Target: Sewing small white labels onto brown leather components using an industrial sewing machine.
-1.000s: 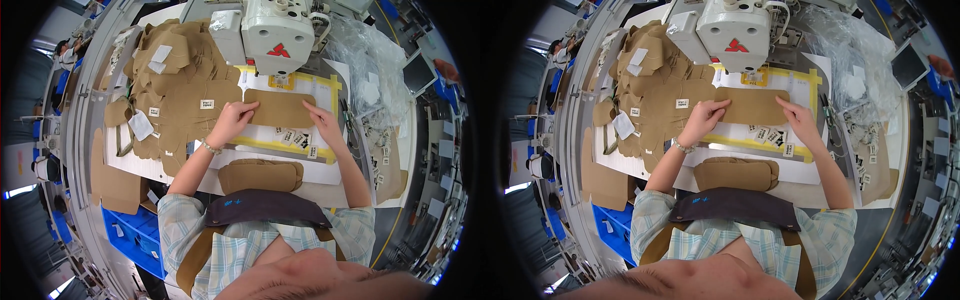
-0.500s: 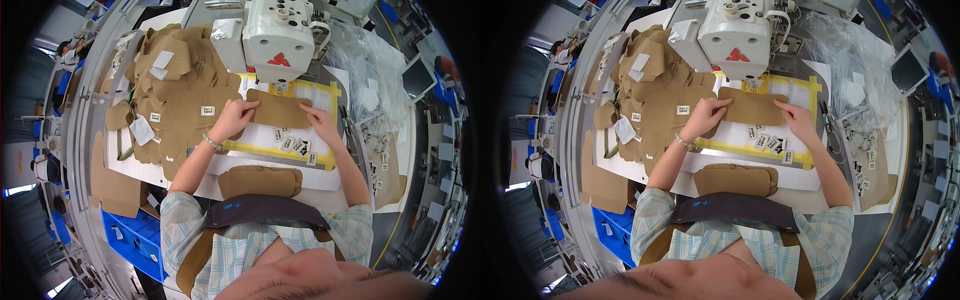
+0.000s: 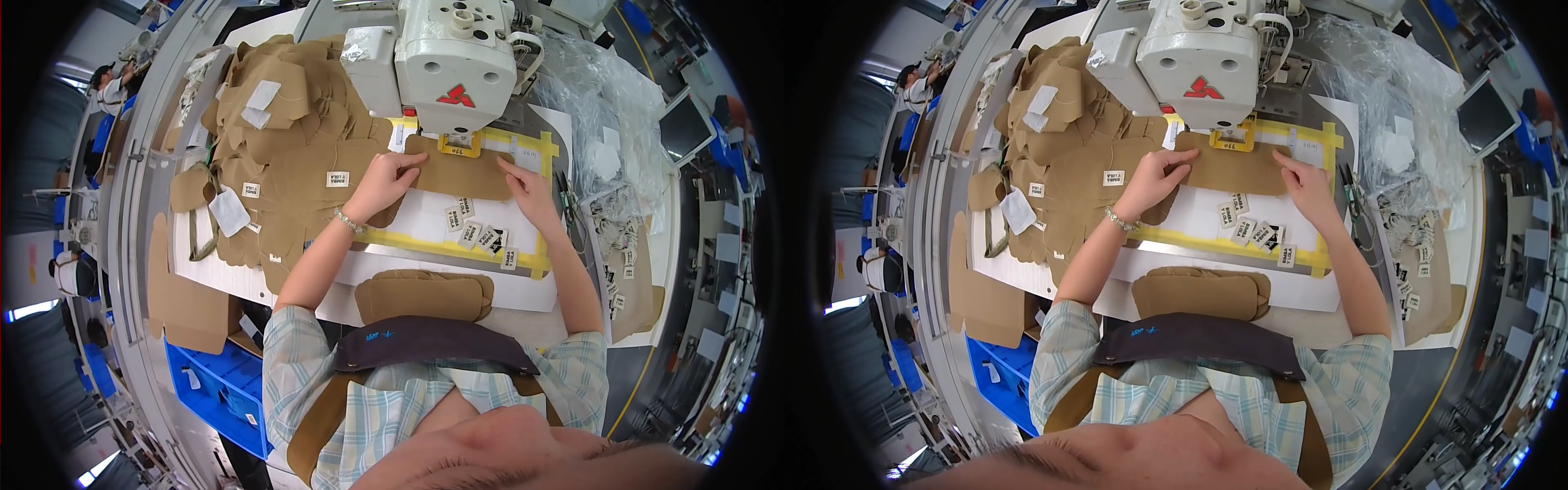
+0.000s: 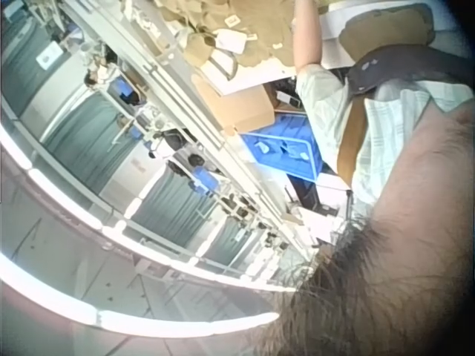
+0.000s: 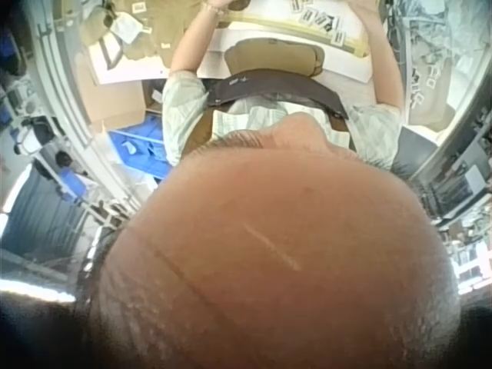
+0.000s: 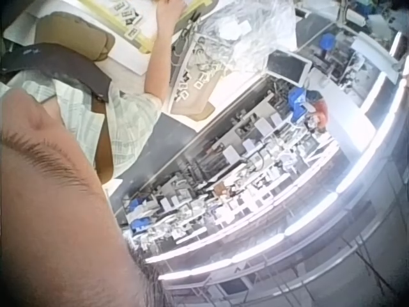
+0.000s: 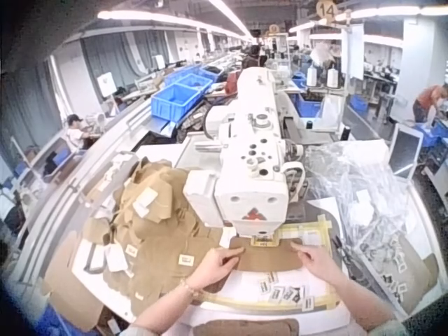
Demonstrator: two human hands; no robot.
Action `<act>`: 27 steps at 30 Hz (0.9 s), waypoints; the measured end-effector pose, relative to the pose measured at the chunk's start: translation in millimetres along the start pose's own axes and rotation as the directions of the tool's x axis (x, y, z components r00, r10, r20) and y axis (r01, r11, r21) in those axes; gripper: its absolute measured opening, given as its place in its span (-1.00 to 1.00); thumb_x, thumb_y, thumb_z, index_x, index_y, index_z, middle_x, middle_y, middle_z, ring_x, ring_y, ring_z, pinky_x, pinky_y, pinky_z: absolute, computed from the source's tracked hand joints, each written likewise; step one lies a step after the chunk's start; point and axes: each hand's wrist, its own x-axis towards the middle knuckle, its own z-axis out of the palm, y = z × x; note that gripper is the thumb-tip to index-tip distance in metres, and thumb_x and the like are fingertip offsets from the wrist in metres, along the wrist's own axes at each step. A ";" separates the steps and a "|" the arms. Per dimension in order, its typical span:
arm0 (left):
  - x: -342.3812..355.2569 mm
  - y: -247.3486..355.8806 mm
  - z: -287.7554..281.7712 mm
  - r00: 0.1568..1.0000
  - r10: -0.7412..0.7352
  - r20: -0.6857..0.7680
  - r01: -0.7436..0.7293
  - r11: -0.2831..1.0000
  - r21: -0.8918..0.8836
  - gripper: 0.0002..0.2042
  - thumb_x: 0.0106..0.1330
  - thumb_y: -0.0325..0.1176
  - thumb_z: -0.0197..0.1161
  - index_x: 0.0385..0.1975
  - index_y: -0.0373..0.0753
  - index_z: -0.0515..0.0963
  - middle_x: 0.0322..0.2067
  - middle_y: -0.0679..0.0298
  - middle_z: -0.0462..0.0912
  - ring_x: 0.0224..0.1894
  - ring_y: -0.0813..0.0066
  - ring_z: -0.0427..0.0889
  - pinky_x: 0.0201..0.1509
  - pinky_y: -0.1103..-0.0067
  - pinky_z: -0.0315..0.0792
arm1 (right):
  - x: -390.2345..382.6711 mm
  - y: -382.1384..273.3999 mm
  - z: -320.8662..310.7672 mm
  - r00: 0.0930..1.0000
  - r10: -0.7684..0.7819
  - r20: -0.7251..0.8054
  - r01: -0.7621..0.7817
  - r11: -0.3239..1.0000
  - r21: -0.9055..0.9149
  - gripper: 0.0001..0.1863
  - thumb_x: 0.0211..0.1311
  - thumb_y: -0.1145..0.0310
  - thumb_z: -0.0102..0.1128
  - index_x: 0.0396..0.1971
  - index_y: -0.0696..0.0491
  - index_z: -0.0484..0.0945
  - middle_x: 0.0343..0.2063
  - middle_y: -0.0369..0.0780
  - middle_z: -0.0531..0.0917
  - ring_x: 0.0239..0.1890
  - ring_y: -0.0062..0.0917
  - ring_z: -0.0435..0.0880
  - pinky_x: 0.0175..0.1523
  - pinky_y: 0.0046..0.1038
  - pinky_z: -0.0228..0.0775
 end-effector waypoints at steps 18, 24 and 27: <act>56.5 -36.3 2.7 0.937 0.247 -0.249 -0.176 0.945 0.276 -0.83 0.15 -0.42 0.33 -0.41 -0.42 0.58 -0.51 0.09 0.53 -0.41 0.18 0.49 -0.31 0.39 0.38 | 50.1 9.5 9.2 0.961 -0.173 -0.217 0.108 0.953 -0.283 -0.74 0.33 0.33 0.07 -0.06 -0.13 0.67 -0.33 -0.26 0.71 -0.33 -0.41 0.61 -0.02 -0.32 -0.01; 55.5 -40.7 2.6 0.969 0.131 -0.211 -0.070 0.959 0.275 -0.79 0.11 -0.39 0.33 -0.26 -0.28 0.68 -0.51 0.23 0.58 -0.28 0.25 0.51 -0.09 0.36 0.36 | 46.4 7.1 8.5 0.971 -0.154 -0.184 0.084 0.936 -0.341 -0.76 0.32 0.34 0.08 -0.10 -0.12 0.67 -0.28 -0.27 0.70 -0.35 -0.45 0.57 -0.06 -0.34 -0.03; 55.0 -40.1 2.0 0.971 0.112 -0.210 -0.065 0.973 0.223 -0.79 0.11 -0.39 0.33 -0.26 -0.27 0.69 -0.51 0.24 0.58 -0.27 0.25 0.50 -0.08 0.36 0.34 | 46.0 9.0 10.3 0.957 -0.206 -0.205 0.132 0.937 -0.323 -0.74 0.33 0.31 0.08 -0.05 -0.14 0.66 -0.54 -0.29 0.56 -0.51 -0.49 0.49 -0.08 -0.38 -0.03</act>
